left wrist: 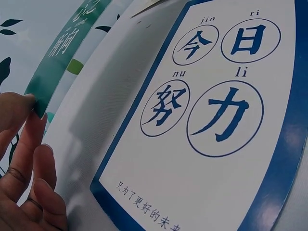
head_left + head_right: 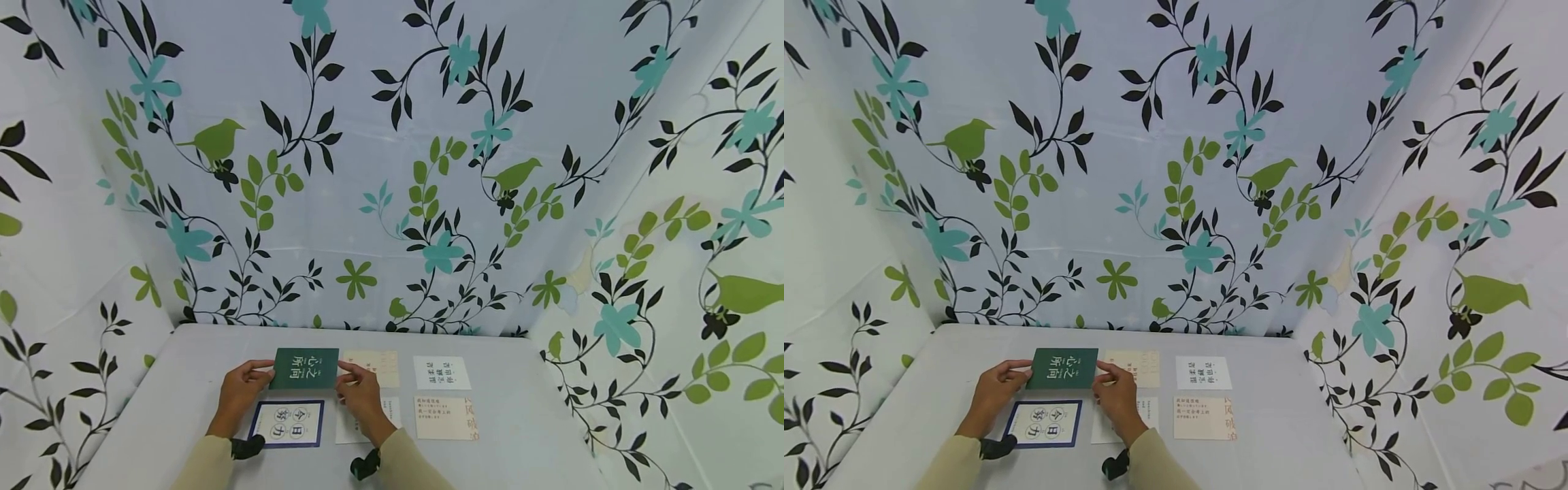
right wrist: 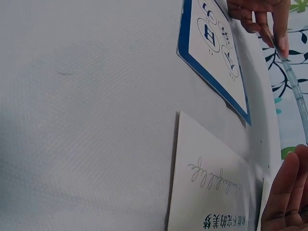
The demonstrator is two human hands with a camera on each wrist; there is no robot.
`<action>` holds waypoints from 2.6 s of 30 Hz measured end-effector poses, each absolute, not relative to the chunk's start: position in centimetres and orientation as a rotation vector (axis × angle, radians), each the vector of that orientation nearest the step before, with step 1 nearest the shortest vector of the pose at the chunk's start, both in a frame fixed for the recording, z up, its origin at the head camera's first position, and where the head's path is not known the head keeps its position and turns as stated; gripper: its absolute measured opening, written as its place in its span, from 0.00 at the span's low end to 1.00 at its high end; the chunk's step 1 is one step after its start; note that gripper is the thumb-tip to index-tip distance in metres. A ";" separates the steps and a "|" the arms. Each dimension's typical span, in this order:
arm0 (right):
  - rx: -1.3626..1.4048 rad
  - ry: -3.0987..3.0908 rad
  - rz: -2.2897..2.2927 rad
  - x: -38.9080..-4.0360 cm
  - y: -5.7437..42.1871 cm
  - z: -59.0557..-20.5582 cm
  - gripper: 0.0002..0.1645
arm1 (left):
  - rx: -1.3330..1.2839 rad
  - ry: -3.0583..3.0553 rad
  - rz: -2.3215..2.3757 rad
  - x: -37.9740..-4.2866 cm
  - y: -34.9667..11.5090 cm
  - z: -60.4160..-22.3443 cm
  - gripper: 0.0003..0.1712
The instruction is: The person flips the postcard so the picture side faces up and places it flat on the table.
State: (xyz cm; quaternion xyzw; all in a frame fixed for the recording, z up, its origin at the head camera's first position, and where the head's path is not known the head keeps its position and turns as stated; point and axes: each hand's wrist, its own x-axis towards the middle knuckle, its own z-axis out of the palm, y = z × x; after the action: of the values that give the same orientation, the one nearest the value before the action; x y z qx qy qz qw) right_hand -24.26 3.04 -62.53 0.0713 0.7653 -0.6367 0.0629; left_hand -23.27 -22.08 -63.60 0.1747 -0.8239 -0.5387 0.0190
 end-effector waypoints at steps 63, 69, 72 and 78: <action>0.230 2.423 -1.779 -23.3 1.9 -62.6 0.14 | 0.526 -2.590 -1.511 -22.7 -21.9 -64.6 0.20; 0.201 2.423 -1.796 -23.1 1.8 -62.4 0.13 | 0.515 -2.598 -1.445 -22.7 -21.9 -64.7 0.18; 0.197 2.435 -1.782 -23.1 1.9 -62.4 0.13 | 0.518 -2.605 -1.412 -22.8 -21.9 -64.8 0.18; 0.191 2.461 -1.753 -23.3 1.8 -62.5 0.12 | 0.544 -2.610 -1.413 -23.0 -21.9 -64.9 0.17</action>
State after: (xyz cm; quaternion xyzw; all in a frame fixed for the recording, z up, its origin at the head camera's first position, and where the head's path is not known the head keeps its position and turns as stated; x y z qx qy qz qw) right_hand -23.33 1.84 -62.53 0.0631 0.8115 -0.5781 0.0572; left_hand -23.02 -21.89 -64.90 0.1799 -0.8633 -0.4675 0.0619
